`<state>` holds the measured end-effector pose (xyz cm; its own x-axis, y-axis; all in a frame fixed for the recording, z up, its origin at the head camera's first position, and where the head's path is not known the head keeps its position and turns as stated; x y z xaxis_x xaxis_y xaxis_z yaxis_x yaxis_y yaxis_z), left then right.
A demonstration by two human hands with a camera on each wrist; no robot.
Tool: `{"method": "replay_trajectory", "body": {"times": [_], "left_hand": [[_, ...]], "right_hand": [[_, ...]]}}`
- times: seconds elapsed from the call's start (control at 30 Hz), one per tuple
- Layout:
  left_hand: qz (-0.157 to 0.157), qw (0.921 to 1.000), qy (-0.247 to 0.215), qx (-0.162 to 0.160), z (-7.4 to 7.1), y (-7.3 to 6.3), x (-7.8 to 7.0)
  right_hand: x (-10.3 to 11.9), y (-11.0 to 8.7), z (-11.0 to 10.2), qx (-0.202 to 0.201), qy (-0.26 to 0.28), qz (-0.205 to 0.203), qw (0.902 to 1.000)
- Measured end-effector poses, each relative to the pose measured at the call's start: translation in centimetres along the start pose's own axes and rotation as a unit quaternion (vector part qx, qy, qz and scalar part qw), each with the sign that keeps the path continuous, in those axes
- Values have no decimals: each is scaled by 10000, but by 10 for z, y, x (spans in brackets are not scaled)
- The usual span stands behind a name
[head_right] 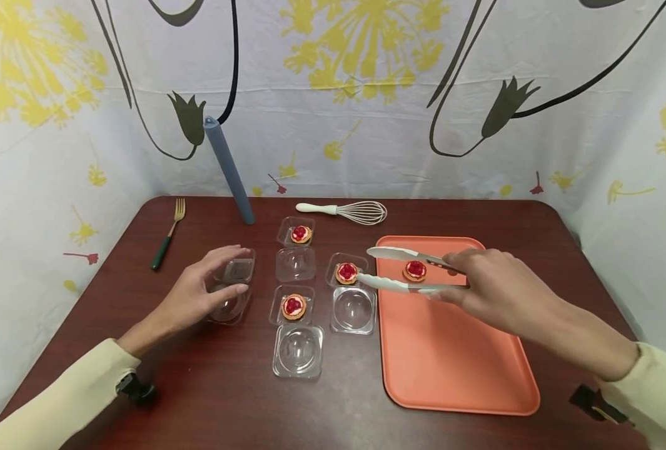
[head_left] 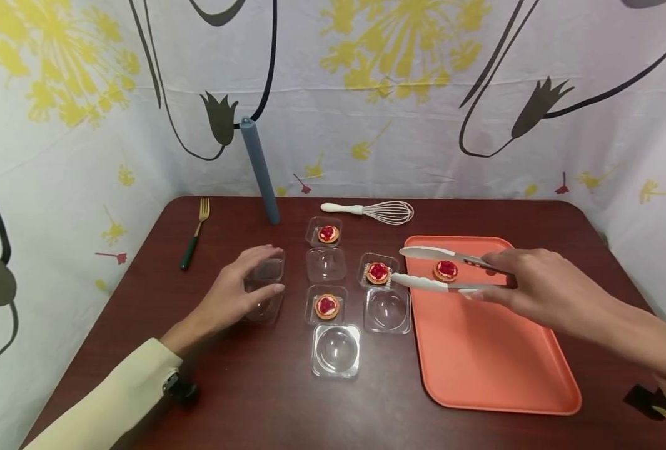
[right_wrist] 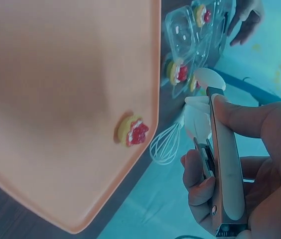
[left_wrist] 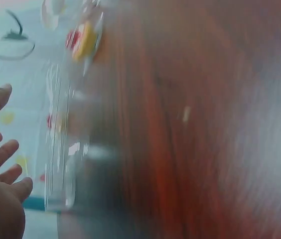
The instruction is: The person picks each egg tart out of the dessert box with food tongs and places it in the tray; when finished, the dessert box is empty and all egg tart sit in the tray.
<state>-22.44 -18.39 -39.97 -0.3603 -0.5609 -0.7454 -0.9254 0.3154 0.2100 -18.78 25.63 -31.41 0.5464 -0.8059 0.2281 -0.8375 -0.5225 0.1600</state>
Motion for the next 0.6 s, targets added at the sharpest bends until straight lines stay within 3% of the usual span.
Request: {"method": "replay_trajectory", "body": {"times": [0.27,0.6], "left_hand": [[457,9985,129,287,26,-11,-28],[507,9924,735,847,51,-19,-34]], "right_hand": [[17,4,2,-64,50,-215,9997],[36,9,8,-9,225,-394,9990]]}}
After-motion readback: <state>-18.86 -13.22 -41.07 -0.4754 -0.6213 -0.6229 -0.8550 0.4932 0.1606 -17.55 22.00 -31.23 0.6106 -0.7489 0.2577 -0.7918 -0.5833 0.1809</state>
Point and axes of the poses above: each hand's wrist, its own y-axis towards the middle knuckle, its own z-axis out of the palm, x = y × z, the point moved 8 cm from there along y, towards the middle knuckle, and after that the axes turned 6 degrees about -z, right-handed, at the moved point
